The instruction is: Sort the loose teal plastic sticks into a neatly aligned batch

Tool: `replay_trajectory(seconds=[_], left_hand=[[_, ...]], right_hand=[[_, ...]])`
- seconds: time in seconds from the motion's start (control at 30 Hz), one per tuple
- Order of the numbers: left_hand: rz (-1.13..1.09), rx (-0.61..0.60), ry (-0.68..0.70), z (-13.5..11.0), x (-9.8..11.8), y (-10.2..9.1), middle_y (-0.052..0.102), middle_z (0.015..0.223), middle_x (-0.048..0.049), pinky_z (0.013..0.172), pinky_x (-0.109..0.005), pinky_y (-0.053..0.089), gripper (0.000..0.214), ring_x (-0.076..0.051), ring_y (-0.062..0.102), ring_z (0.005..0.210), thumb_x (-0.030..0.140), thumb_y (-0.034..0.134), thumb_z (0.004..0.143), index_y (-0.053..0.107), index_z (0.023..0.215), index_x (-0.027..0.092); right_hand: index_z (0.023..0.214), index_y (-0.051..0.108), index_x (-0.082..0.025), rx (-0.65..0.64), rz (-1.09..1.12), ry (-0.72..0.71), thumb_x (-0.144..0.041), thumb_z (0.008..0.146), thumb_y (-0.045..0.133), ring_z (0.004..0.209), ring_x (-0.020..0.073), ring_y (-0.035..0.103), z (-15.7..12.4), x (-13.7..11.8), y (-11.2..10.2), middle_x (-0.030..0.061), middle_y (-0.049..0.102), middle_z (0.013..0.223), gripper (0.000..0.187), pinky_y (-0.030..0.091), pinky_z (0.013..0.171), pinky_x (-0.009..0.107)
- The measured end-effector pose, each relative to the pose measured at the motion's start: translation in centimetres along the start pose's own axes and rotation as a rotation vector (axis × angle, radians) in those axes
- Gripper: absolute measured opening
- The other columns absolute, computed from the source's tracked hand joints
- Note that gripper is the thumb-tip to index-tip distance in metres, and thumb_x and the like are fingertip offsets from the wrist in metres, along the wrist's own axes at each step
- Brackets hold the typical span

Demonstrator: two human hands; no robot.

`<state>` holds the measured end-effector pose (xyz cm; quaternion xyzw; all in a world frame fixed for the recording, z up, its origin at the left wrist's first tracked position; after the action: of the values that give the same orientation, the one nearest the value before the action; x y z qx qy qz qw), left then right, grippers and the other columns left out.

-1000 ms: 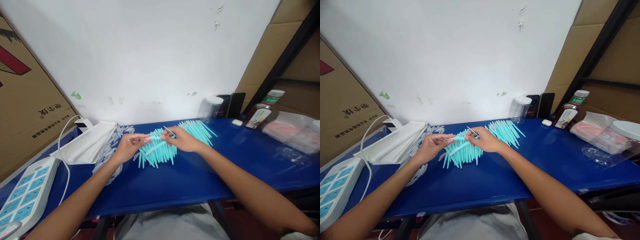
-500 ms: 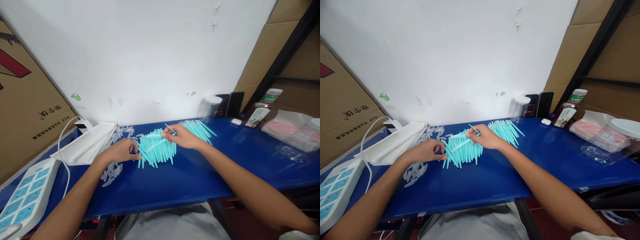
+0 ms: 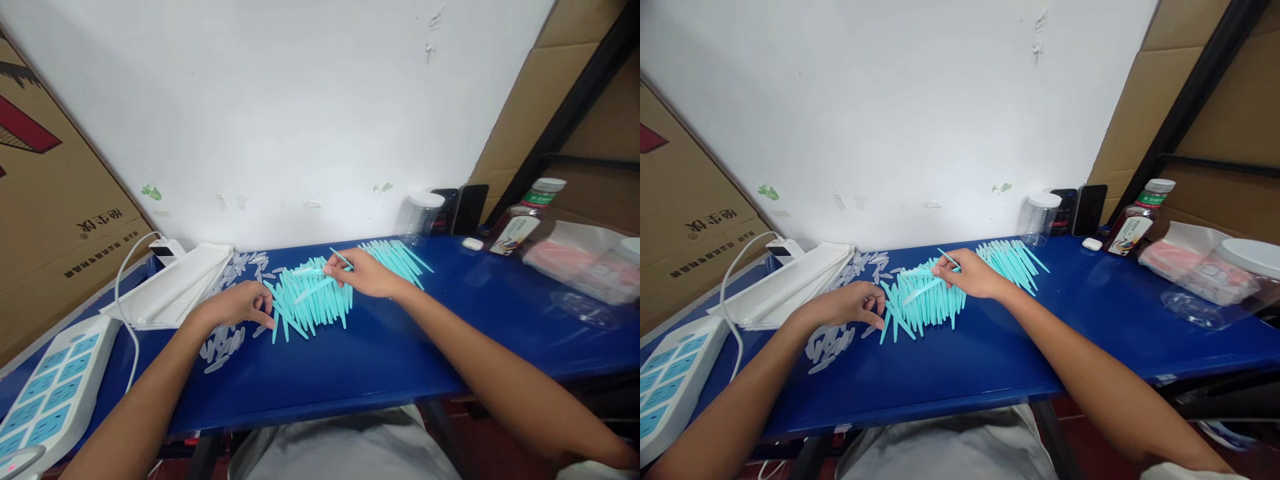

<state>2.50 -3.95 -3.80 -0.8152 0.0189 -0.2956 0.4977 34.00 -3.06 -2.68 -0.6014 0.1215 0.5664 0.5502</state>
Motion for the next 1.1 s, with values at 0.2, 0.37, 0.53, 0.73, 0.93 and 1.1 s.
replay_trajectory(seconds=[0.2, 0.37, 0.53, 0.73, 0.93, 1.1], left_hand=[[0.030, -0.020, -0.020, -0.3, -0.3, -0.4, 0.059, 0.065, -0.0015, 0.052, -0.028, 0.030, 0.043, -0.017, 0.051, 0.057, 0.063, 0.076, 0.074, 0.073, 0.074, 0.021], [0.056, -0.040, -0.062, -0.6, 0.1, -0.4, 0.065, 0.071, -0.0035, 0.053, -0.028, 0.033, 0.045, -0.018, 0.055, 0.060, 0.065, 0.070, 0.079, 0.074, 0.081, 0.020], [0.048, 0.062, -0.049, -1.1, 0.5, -0.9, 0.065, 0.073, -0.0035, 0.054, -0.028, 0.035, 0.049, -0.018, 0.056, 0.062, 0.069, 0.069, 0.077, 0.072, 0.080, 0.020], [0.025, -0.014, -0.041, -0.9, 0.1, -0.4, 0.066, 0.072, -0.0027, 0.052, -0.027, 0.035, 0.041, -0.019, 0.058, 0.061, 0.062, 0.079, 0.069, 0.074, 0.078, 0.022], [-0.094, -0.005, 0.044, -1.0, 1.1, -0.6, 0.068, 0.068, -0.0034, 0.055, -0.027, 0.039, 0.041, -0.018, 0.059, 0.060, 0.061, 0.074, 0.077, 0.071, 0.074, 0.020], [-0.403, 0.325, 0.181, -1.4, 2.9, -1.7, 0.076, 0.080, -0.0063, 0.072, -0.029, 0.052, 0.037, -0.020, 0.070, 0.077, 0.056, 0.071, 0.086, 0.069, 0.089, 0.018]], right_hand=[[0.089, 0.069, -0.017, 0.002, 0.000, -0.005, -0.048, 0.093, 0.064, 0.068, 0.0176, 0.065, -0.1, 0.0, 0.0, 0.0011, 0.068, 0.066, 0.031, 0.045, 0.068, 0.029], [0.089, 0.069, -0.018, 0.000, -0.017, 0.005, -0.048, 0.094, 0.064, 0.066, 0.0170, 0.064, 0.0, 0.2, 0.0, 0.0009, 0.068, 0.067, 0.031, 0.044, 0.065, 0.028], [0.089, 0.068, -0.017, -0.002, -0.026, 0.007, -0.051, 0.094, 0.063, 0.066, 0.0170, 0.064, 0.0, 0.2, 0.0, 0.0014, 0.069, 0.067, 0.034, 0.044, 0.065, 0.028], [0.089, 0.068, -0.017, -0.015, -0.025, 0.005, -0.052, 0.094, 0.063, 0.067, 0.0175, 0.064, 0.0, 0.0, 0.0, 0.0020, 0.069, 0.068, 0.036, 0.045, 0.066, 0.029], [0.089, 0.068, -0.017, -0.026, -0.010, 0.008, -0.054, 0.094, 0.063, 0.066, 0.0174, 0.064, 0.0, 0.2, 0.0, 0.0021, 0.069, 0.069, 0.037, 0.046, 0.067, 0.029], [0.090, 0.070, -0.017, -0.166, 0.042, 0.035, -0.054, 0.092, 0.066, 0.069, 0.0167, 0.062, -0.3, -0.4, -0.2, 0.0014, 0.067, 0.069, 0.038, 0.045, 0.068, 0.028]])
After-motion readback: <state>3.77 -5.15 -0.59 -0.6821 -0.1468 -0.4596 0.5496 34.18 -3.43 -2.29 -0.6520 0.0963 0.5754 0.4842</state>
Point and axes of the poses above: each hand's wrist, its own z-axis towards the middle knuckle, its own y-axis out of the palm, x = y × z, the point moved 1 cm from there along z, towards the middle knuckle
